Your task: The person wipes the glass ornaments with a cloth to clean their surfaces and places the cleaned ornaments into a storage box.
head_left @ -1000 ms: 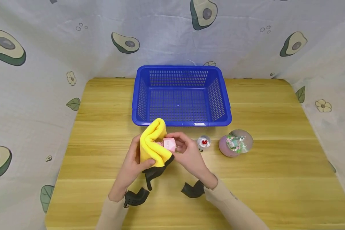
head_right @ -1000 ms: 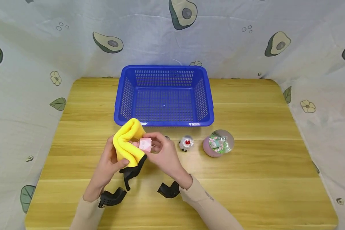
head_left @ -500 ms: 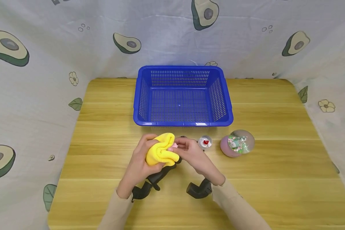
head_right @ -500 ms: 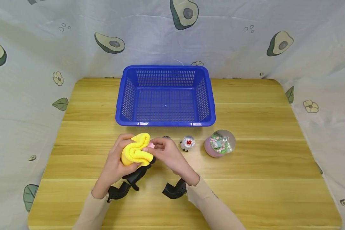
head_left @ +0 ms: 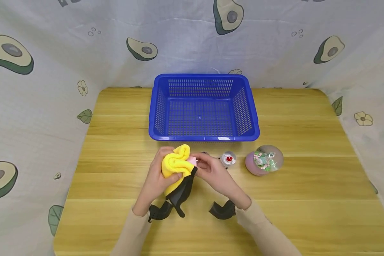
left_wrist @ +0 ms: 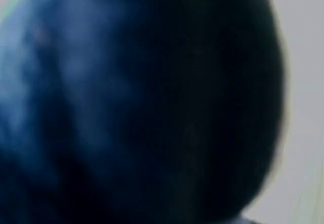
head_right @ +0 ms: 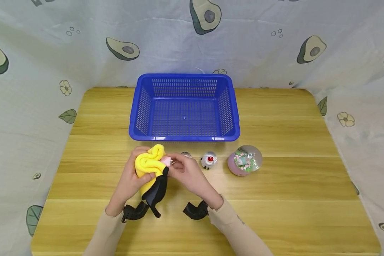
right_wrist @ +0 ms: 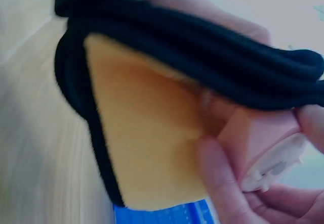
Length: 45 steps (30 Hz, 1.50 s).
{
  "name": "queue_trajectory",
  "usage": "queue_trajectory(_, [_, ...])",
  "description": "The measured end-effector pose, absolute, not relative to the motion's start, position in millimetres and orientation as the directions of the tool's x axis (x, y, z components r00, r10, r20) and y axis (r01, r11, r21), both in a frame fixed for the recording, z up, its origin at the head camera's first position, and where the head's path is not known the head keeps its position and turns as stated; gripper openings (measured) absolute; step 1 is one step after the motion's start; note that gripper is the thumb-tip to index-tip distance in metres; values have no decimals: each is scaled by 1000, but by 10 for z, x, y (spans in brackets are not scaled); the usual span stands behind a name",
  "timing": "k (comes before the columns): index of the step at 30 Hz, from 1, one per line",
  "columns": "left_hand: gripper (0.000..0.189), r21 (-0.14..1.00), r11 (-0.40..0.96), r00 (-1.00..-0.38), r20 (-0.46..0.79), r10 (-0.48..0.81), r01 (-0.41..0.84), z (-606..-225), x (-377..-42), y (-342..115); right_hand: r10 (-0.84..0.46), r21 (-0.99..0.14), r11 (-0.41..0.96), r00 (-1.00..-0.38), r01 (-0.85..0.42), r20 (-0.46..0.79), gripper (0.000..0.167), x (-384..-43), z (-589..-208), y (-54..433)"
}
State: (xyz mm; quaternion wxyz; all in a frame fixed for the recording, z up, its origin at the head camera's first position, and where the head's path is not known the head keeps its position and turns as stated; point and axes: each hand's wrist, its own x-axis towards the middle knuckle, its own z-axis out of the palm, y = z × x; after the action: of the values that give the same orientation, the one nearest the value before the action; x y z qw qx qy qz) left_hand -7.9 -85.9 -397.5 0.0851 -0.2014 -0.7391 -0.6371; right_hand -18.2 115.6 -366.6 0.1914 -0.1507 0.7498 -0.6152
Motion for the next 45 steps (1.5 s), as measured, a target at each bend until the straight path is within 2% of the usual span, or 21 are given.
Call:
queue_trajectory(2, [44, 927, 63, -917, 352, 190, 369, -3982, -88, -861, -449, -975, 210, -893, -69, -33, 41, -159, -3684, 1145])
queue_trajectory(5, [44, 954, -3, -935, 294, 197, 299, -3993, -94, -877, -456, -933, 247, -881, -263, 128, 42, -133, -3721, 1136])
queue_trajectory(9, [43, 976, -43, -954, 217, 208, 213, -4009, -91, -901, -493, -793, 292, -795, -535, 354, 54, -127, -3779, 1132])
queue_trajectory(12, [43, 983, -56, -961, 181, 209, 173, -4004, -88, -909, -513, -683, 315, -724, -659, 462, 58, -134, -3803, 1130])
queue_trajectory(17, [42, 983, -105, -969, 165, 183, 148, -3991, -90, -906, -538, -566, 317, -635, -761, 554, 56, -150, -3802, 1133])
queue_trajectory(22, [42, 975, -195, -975, 142, 173, 108, -3995, -96, -898, -567, -527, 268, -574, -807, 590, 40, -160, -3786, 1145])
queue_trajectory(27, [47, 970, -236, -977, 110, 184, 64, -3983, -79, -906, -579, -496, 215, -519, -841, 629, 34, -175, -3793, 1162])
queue_trajectory(30, [50, 979, -187, -972, 121, 202, 83, -3953, -55, -909, -541, -523, 177, -527, -834, 656, 27, -193, -3810, 1172])
queue_trajectory(36, [55, 976, -83, -946, 217, 239, 203, -3894, -20, -903, -426, -583, 88, -560, -808, 711, 36, -231, -3848, 1184])
queue_trajectory(41, [57, 933, -29, -901, 355, 250, 359, -3877, -19, -881, -390, -709, 50, -667, -703, 634, 42, -224, -3831, 1215])
queue_trajectory(45, [58, 877, 18, -850, 459, 260, 479, -3864, -26, -870, -386, -842, -24, -772, -540, 506, 44, -203, -3794, 1248])
